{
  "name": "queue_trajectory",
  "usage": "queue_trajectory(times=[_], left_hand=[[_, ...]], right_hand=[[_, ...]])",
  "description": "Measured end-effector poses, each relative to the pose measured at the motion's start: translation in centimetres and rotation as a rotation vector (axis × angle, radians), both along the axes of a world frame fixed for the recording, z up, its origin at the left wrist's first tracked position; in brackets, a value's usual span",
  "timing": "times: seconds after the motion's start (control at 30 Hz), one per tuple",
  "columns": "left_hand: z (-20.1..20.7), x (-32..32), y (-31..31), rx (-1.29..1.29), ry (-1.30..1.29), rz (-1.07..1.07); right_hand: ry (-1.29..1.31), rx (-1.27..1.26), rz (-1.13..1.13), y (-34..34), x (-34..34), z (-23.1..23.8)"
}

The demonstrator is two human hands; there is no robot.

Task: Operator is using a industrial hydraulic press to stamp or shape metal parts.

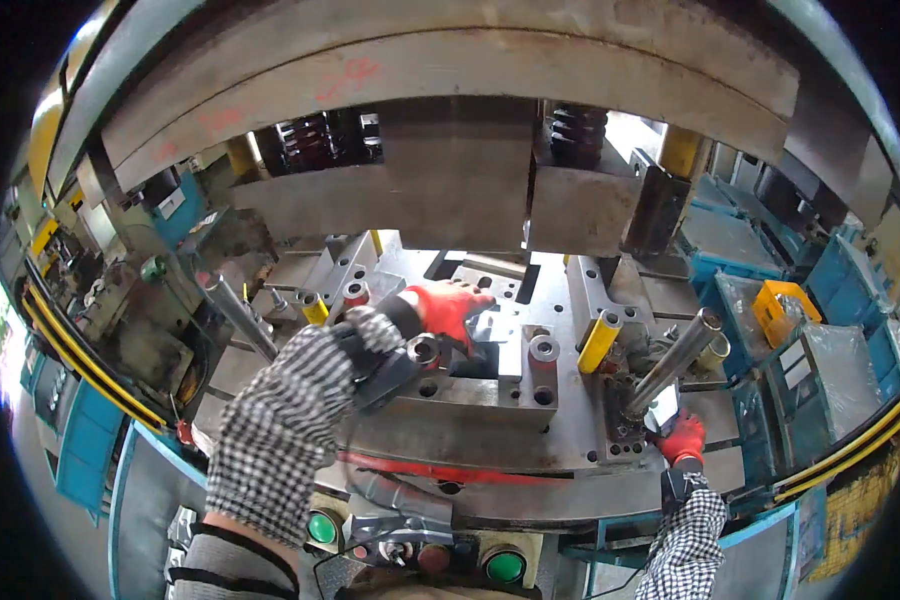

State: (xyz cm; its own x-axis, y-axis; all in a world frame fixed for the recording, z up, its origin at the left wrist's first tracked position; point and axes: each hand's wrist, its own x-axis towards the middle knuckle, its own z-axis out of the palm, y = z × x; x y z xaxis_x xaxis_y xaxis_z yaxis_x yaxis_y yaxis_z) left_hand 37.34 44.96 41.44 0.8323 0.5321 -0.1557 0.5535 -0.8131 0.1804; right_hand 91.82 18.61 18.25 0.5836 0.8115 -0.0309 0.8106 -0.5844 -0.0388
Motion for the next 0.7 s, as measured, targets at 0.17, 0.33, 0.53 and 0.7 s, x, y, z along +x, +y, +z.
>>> queue_trajectory(times=[0.17,0.33,0.53,0.7], left_hand=[[-2.2,1.8,5.2,-0.369,0.234,0.118],[-3.3,1.7,4.8,-0.307,0.057,0.038],[4.6,-0.4,-3.8,0.221,-0.375,-0.100],[8.4,-7.4,-21.8,0.318,-0.266,-0.063]], right_hand=[[0.131,0.150,0.063,0.4,-0.6,-1.5],[0.235,0.208,0.086,0.0,1.8,-4.7],[0.157,0.365,0.127,-0.9,4.3,-8.2],[0.273,0.382,0.200,0.1,3.1,-7.3]])
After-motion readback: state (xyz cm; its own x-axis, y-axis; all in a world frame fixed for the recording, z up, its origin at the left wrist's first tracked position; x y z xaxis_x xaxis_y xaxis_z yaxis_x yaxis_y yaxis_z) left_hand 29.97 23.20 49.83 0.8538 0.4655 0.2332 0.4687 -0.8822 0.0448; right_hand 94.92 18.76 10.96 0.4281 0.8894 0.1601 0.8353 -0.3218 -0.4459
